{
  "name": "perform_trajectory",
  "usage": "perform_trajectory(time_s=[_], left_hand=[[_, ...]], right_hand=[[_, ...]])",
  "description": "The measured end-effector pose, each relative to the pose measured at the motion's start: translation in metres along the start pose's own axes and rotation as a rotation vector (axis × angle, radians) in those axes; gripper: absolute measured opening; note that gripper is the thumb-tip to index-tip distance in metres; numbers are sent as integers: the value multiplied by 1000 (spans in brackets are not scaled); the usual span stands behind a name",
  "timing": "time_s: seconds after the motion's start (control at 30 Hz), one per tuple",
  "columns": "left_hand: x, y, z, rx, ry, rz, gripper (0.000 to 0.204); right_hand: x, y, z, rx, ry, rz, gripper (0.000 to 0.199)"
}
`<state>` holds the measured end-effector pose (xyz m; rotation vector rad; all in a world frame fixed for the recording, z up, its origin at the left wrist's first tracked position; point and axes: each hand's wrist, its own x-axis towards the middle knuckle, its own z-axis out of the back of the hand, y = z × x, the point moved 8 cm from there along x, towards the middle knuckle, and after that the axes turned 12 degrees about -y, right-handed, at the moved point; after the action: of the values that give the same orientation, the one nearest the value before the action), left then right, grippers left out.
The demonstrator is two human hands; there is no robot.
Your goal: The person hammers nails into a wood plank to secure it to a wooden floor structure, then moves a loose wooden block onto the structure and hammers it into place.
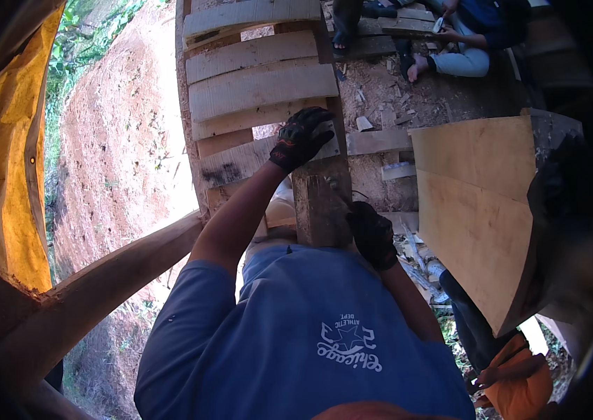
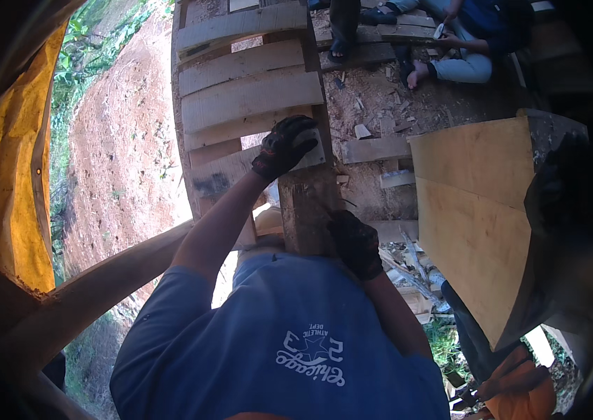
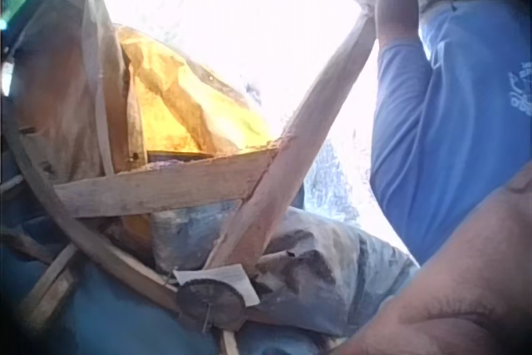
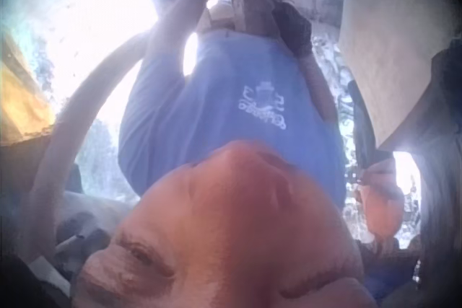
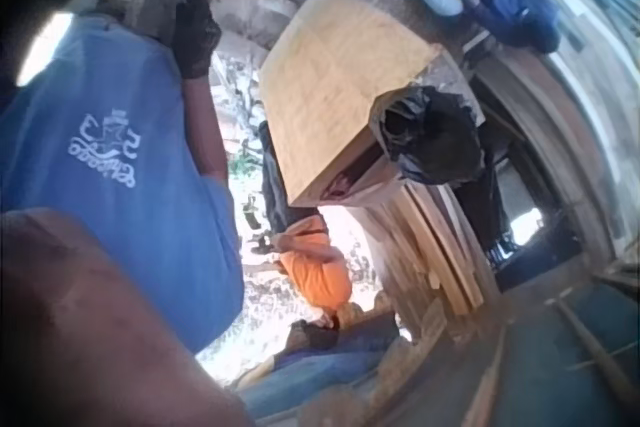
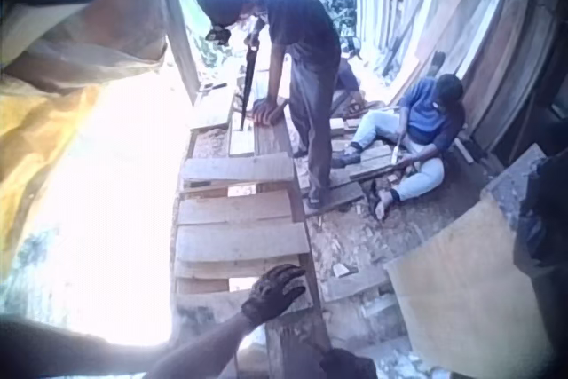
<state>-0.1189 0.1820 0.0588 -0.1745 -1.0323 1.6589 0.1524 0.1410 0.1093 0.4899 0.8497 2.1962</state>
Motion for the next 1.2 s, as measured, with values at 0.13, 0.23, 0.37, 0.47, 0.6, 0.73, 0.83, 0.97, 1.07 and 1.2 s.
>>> perform_trajectory(time_s=[0.13, 0.23, 0.37, 0.47, 0.6, 0.73, 0.83, 0.97, 1.07, 1.2], left_hand=[[-2, 15, -31, 15, -21, 5, 26], [-5, 21, -35, -24, -45, 17, 17], [-3, 18, -27, -42, -123, 23, 15], [-2, 20, -25, -53, -175, 14, 15], [-1, 24, -27, -84, -146, 93, 11], [-1, 21, -24, -102, -200, 54, 8], [4, 20, -27, -60, -138, 50, 7], [-7, 30, -31, -72, -207, 73, 11], [-16, 23, -18, -40, -126, 45, 41], [-53, 16, 44, 203, 51, 64, 88]], right_hand=[[9, -24, 24, -75, -93, -213, 34], [36, -18, 29, -85, -154, -179, 33], [72, -3, 19, -67, -170, -177, 35], [84, -3, -2, -82, -198, -118, 36], [87, -7, -22, -151, -126, -111, 36], [86, 9, -13, -186, -282, -68, 37], [88, -9, -31, -286, -192, -45, 38], [84, -4, -21, -148, -225, -126, 34], [76, -5, -11, -58, -180, -414, 35], [47, -20, 10, -99, -182, -397, 35]])
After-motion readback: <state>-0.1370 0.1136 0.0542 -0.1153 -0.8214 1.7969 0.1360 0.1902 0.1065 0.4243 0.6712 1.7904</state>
